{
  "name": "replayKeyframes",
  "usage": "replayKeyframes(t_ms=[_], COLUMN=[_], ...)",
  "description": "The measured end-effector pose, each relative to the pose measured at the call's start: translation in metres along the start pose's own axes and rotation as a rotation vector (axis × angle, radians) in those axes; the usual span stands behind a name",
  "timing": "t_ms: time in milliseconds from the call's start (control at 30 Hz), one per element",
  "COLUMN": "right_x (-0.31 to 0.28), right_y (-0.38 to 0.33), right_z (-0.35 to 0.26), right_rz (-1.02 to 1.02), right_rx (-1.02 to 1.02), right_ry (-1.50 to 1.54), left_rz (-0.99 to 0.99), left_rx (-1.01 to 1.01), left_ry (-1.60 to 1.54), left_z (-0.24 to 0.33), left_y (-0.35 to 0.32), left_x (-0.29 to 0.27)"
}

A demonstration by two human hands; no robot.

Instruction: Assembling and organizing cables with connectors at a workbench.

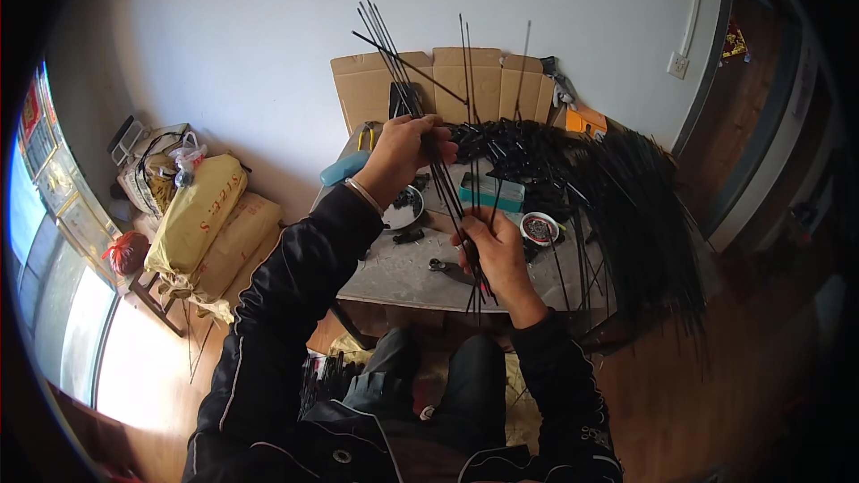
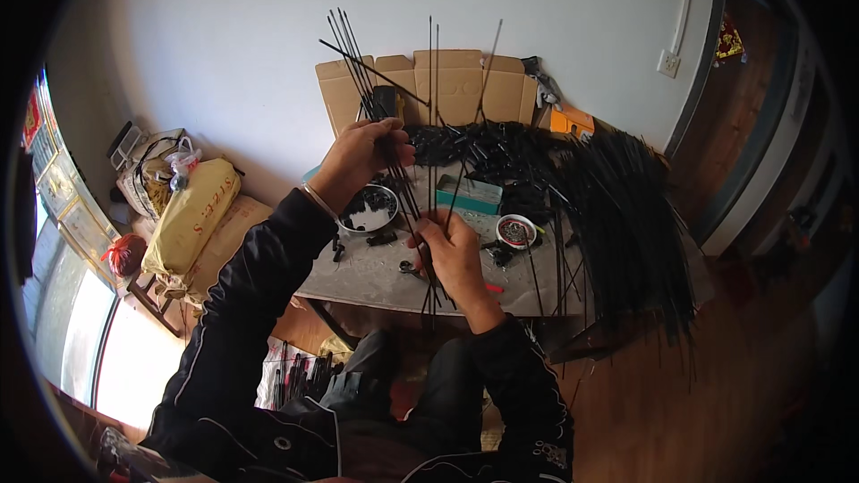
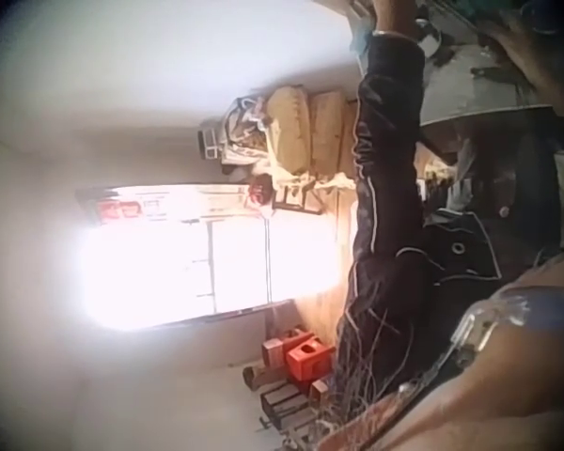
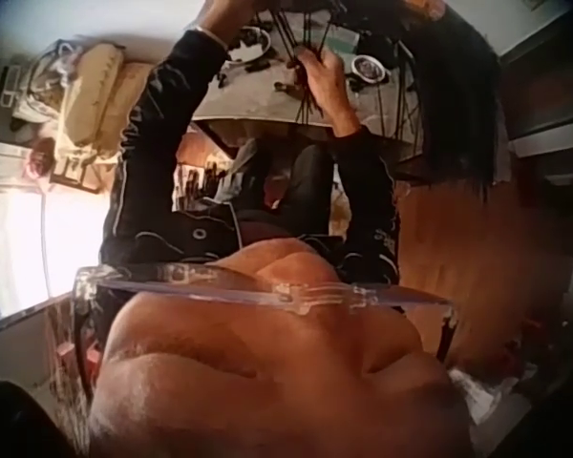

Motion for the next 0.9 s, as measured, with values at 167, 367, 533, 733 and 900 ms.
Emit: replayKeyframes(t_ms=[167,367,533,733,900], right_x=[-0.021,-0.082,-0.026,0.009,0.003], right_y=[0.013,0.036,0.02,-0.001,-0.03], right_z=[0.017,-0.036,-0.037,-0.014,-0.017], right_rz=[0.082,0.34,0.044,-0.189,-0.288], right_rx=[-0.065,-0.104,0.104,0.297,0.28], right_ry=[0.036,0.147,0.211,0.122,-0.013], left_rz=[-0.012,0.158,0.09,-0.126,-0.089], left_rx=[-0.022,0.005,-0.065,-0.179,-0.07], left_ry=[-0.073,-0.233,-0.136,-0.105,-0.065], left_z=[-0.003,0.006,-0.021,-0.042,-0.031], left_y=[-0.004,0.011,0.007,-0.012,0.007], left_x=[0.019,-0.013,-0.003,0.048,0.038])
Point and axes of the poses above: each hand's wrist, its own y-axis towards the middle knuckle, its own x-axis out of the palm, z = x × y, the point moved 5 cm from there along y, towards the middle knuckle, and after that the axes turned 9 degrees about z, right-handed, at the moved point
